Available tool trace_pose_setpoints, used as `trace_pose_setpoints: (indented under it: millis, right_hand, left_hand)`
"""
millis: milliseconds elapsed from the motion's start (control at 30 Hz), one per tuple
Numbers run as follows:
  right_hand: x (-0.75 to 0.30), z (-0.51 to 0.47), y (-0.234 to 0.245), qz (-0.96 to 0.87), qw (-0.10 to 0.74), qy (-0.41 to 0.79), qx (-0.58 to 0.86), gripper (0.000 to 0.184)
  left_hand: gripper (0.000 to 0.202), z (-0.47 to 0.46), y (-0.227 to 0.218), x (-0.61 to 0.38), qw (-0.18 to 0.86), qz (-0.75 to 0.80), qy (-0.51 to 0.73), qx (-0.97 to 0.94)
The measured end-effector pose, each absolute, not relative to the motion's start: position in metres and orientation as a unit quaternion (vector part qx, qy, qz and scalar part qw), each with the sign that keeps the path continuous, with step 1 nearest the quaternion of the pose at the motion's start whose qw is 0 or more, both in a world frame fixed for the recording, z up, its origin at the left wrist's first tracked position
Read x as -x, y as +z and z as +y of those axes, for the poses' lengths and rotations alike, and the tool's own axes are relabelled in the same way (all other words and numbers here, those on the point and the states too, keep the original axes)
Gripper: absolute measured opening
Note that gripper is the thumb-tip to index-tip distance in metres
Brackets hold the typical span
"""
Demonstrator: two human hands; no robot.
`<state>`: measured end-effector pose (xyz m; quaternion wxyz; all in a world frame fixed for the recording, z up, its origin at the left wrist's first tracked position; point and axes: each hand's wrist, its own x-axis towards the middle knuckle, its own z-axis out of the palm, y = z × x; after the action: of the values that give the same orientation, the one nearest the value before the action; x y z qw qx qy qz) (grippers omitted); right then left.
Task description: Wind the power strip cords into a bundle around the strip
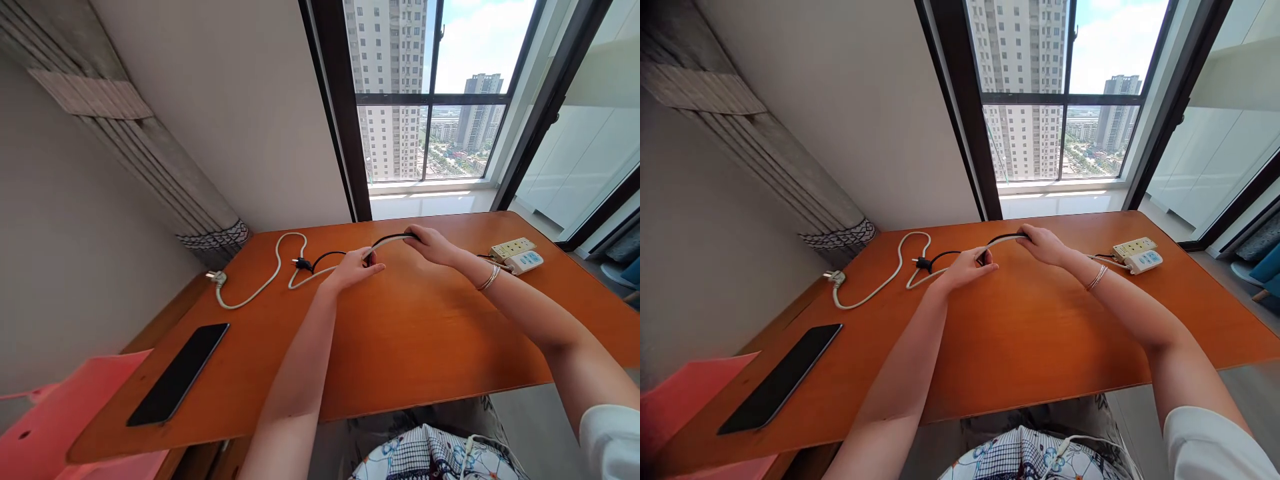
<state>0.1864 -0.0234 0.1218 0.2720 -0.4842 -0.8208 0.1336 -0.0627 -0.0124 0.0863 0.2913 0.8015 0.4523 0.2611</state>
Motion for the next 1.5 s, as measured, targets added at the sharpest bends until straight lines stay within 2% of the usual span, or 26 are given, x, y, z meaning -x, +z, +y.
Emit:
trace_pose_setpoints:
  millis: [100,233,367,467,500,600,633,667,700,733,800,900,1200,1333,1500]
  right_hand:
    - [-0.193,-0.018,0.161,-0.761,0.429,0.184,0.449,0.020]
    - [-0.191,-0.012,0.205,-0.718,0.538,0.244,0.368,0.021]
    - [-0.183,0.002,0.230,-0.708,0.579,0.279,0.291,0.023]
    - [-0.175,0.006,0.243,-0.707,0.598,0.289,0.244,0.031]
    - [-0.171,0.003,0.248,-0.708,0.600,0.293,0.229,0.037]
    - [-0.158,-0.018,0.266,-0.709,0.592,0.317,0.214,0.071]
    - [-0.153,-0.027,0.273,-0.701,0.595,0.326,0.220,0.071]
    - [-0.149,-0.036,0.280,-0.688,0.606,0.331,0.225,0.056]
    - [-0.146,-0.043,0.287,-0.667,0.624,0.339,0.225,0.035]
    - [-0.144,-0.050,0.293,-0.646,0.642,0.345,0.224,0.026]
    - [-0.142,-0.056,0.306,-0.608,0.674,0.359,0.218,0.032]
    - [-0.143,-0.055,0.321,-0.571,0.696,0.373,0.224,0.030]
    - [-0.161,-0.052,0.347,-0.493,0.756,0.365,0.228,0.037]
    - [-0.167,-0.056,0.347,-0.466,0.768,0.378,0.225,0.036]
    - [-0.163,-0.057,0.342,-0.451,0.765,0.414,0.200,0.038]
  left_hand:
    - [0.037,-0.008,0.087,0.066,0.313,0.435,0.344,-0.771]
    - [0.026,-0.011,0.091,0.063,0.286,0.416,0.389,-0.770]
    - [0.022,-0.018,0.100,0.061,0.253,0.439,0.402,-0.763]
    - [0.020,-0.024,0.108,0.064,0.282,0.435,0.416,-0.747]
    - [0.022,-0.025,0.111,0.065,0.303,0.426,0.416,-0.744]
    - [0.028,-0.028,0.116,0.068,0.380,0.388,0.404,-0.736]
    - [0.029,-0.027,0.114,0.069,0.401,0.378,0.399,-0.733]
    - [0.028,-0.025,0.112,0.070,0.416,0.372,0.396,-0.729]
    - [0.026,-0.022,0.107,0.070,0.428,0.368,0.393,-0.726]
    - [0.024,-0.017,0.101,0.071,0.438,0.365,0.388,-0.724]
    - [0.018,-0.006,0.085,0.070,0.458,0.361,0.372,-0.722]
    - [0.014,0.009,0.063,0.064,0.488,0.361,0.355,-0.711]
    - [0.037,0.006,0.047,0.050,0.486,0.343,0.303,-0.744]
    - [0.056,0.010,0.038,0.046,0.507,0.341,0.359,-0.705]
    - [0.060,0.009,0.040,0.033,0.532,0.317,0.485,-0.617]
